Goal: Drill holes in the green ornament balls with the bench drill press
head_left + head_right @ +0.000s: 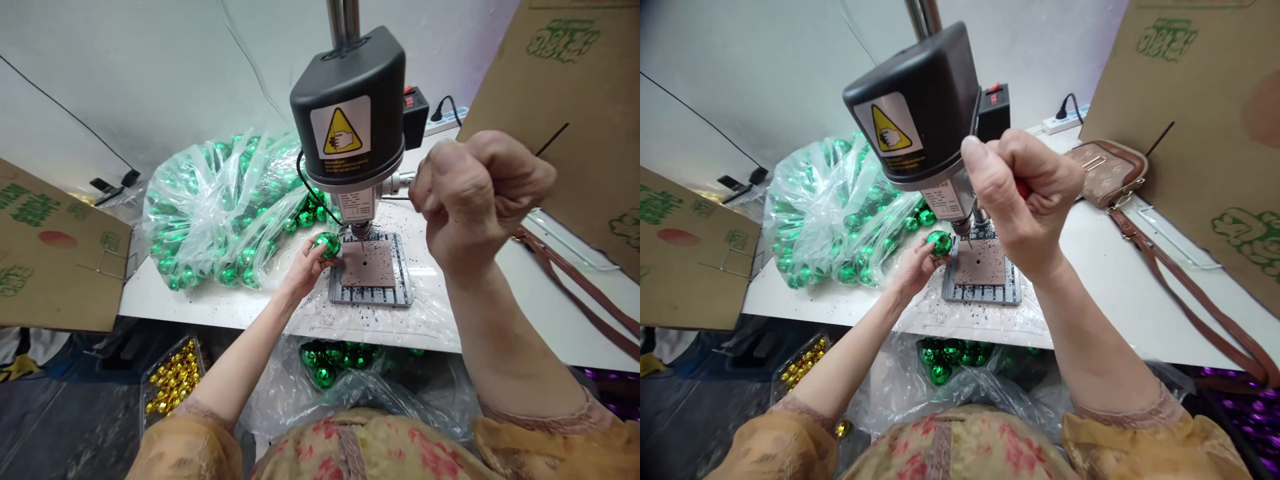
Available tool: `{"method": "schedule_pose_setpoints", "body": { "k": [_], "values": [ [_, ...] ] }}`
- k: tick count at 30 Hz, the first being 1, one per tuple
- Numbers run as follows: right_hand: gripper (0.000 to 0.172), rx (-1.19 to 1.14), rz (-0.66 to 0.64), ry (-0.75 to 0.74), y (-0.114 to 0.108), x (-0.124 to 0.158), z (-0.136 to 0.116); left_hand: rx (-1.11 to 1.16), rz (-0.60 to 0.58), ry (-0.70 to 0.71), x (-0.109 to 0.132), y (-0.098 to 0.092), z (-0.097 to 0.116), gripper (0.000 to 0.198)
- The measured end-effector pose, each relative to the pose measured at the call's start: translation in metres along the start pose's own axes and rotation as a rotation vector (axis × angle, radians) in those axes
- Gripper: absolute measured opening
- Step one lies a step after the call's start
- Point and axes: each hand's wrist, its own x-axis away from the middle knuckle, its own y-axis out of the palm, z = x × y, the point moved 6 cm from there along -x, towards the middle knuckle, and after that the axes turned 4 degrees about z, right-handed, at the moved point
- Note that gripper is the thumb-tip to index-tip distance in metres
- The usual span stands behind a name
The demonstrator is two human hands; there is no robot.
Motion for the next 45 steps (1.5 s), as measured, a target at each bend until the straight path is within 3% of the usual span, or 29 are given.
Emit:
{"method": "schedule_pose_setpoints", "body": {
  "k": [5, 16, 23, 28, 31, 36, 41, 45],
  "values": [
    [0.060, 0.079, 0.029, 0.057, 0.000, 0.001, 0.000, -0.158, -0.064, 0.041, 0.004, 0.011, -0.008, 0.057],
    [0.060, 0.049, 0.043, 0.097, 0.000, 0.001, 0.000, -0.483, -0.225, 0.226, 0.006, 0.029, -0.010, 0.058],
    [0.053, -0.059, 0.001, 0.077, 0.001, 0.001, 0.000, -0.698, -0.200, 0.261, 0.004, 0.035, -0.009, 0.055],
    [0.055, 0.006, 0.037, 0.044, 0.002, 0.001, 0.001, -0.803, -0.099, 0.397, 0.009, 0.043, -0.004, 0.047],
    [0.060, 0.111, 0.064, 0.060, 0.003, -0.004, 0.003, -0.774, -0.033, 0.472, 0.013, 0.046, -0.006, 0.043],
    [0.062, 0.165, 0.035, 0.106, 0.009, -0.021, 0.012, -0.586, 0.043, 0.439, 0.019, 0.043, -0.020, 0.049],
    [0.062, 0.177, 0.008, 0.181, 0.011, -0.032, 0.027, -0.592, 0.061, 0.417, 0.018, 0.044, -0.024, 0.045],
    [0.052, 0.037, 0.032, 0.186, 0.012, -0.035, 0.024, -0.616, 0.013, 0.422, 0.014, 0.052, -0.023, 0.047]
  ]
}}
